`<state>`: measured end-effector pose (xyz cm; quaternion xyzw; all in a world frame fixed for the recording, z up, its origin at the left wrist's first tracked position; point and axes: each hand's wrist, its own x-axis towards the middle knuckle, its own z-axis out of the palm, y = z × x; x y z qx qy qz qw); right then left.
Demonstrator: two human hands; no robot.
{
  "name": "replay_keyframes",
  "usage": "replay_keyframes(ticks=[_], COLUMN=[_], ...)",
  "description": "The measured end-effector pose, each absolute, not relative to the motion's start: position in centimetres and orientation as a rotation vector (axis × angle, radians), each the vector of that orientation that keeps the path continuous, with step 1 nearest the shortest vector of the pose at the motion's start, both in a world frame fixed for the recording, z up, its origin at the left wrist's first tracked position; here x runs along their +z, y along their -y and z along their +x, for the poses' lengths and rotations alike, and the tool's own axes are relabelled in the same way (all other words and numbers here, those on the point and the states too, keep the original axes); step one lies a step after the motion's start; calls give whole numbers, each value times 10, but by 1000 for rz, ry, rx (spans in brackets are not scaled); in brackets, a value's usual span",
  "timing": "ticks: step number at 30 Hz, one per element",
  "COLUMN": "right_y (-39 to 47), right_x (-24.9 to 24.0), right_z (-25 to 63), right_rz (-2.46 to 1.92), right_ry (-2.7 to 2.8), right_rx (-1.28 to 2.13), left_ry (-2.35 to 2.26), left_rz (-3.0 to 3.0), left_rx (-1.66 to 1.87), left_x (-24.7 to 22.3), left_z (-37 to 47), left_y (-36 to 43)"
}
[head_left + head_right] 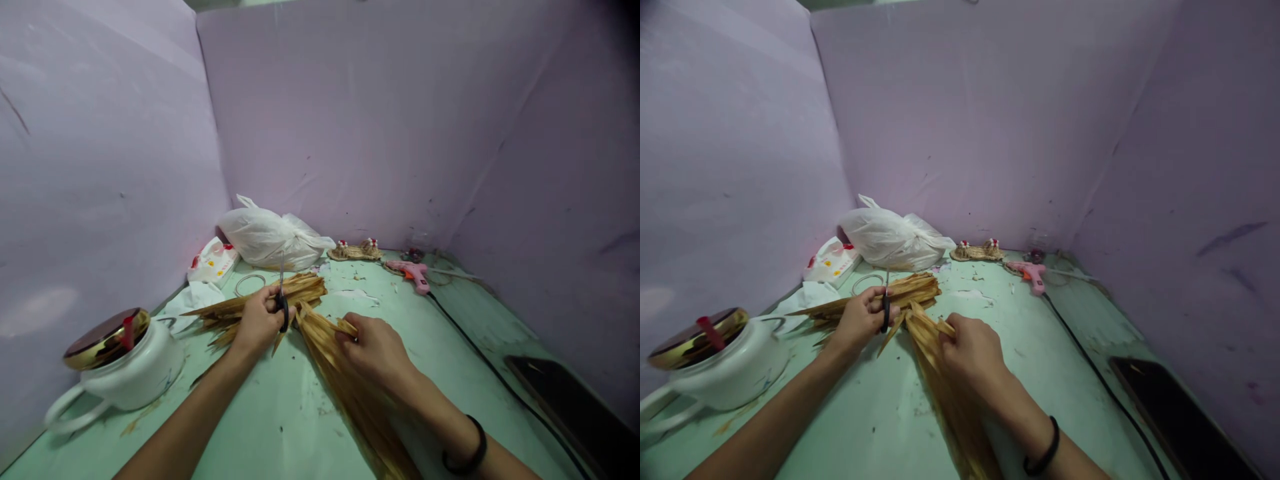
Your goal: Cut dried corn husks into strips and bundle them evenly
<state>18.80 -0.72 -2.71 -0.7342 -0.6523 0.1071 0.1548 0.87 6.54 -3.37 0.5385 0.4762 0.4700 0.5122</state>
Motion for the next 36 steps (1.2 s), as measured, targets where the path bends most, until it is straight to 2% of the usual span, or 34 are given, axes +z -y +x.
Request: replay_keyframes(ticks=[9, 13, 15, 20, 23, 26, 32, 36], right_y=[8, 8, 11, 23, 25, 19, -3, -3], right_x=[-27, -23, -18, -8, -10, -17, -14, -3], right_z=[189, 193, 190, 169, 161, 166, 206, 217], right_rz=[-2179, -1942, -1778, -1420, -1313, -1347, -1568, -1589], right_ry=[1849, 1735, 1651, 1437, 1319, 1249, 1100, 1078], right_rx=[276, 240, 415, 1279, 1419, 1412, 1004, 953], left_ry=[-1134, -1095, -1084, -1109, -1162, -1151, -984, -891], left_rz=[1274, 1199, 1163, 1219, 1310, 1330, 1433, 1625], left_rx=[1211, 1206, 1198, 1348, 1379, 1310, 833, 744], left_x=[-29, -17, -14, -24, -32, -32, -28, -29], left_z=[10, 11, 15, 29, 34, 33, 19, 17], left_y=[-62, -54, -48, -34, -28, -28, -41, -39])
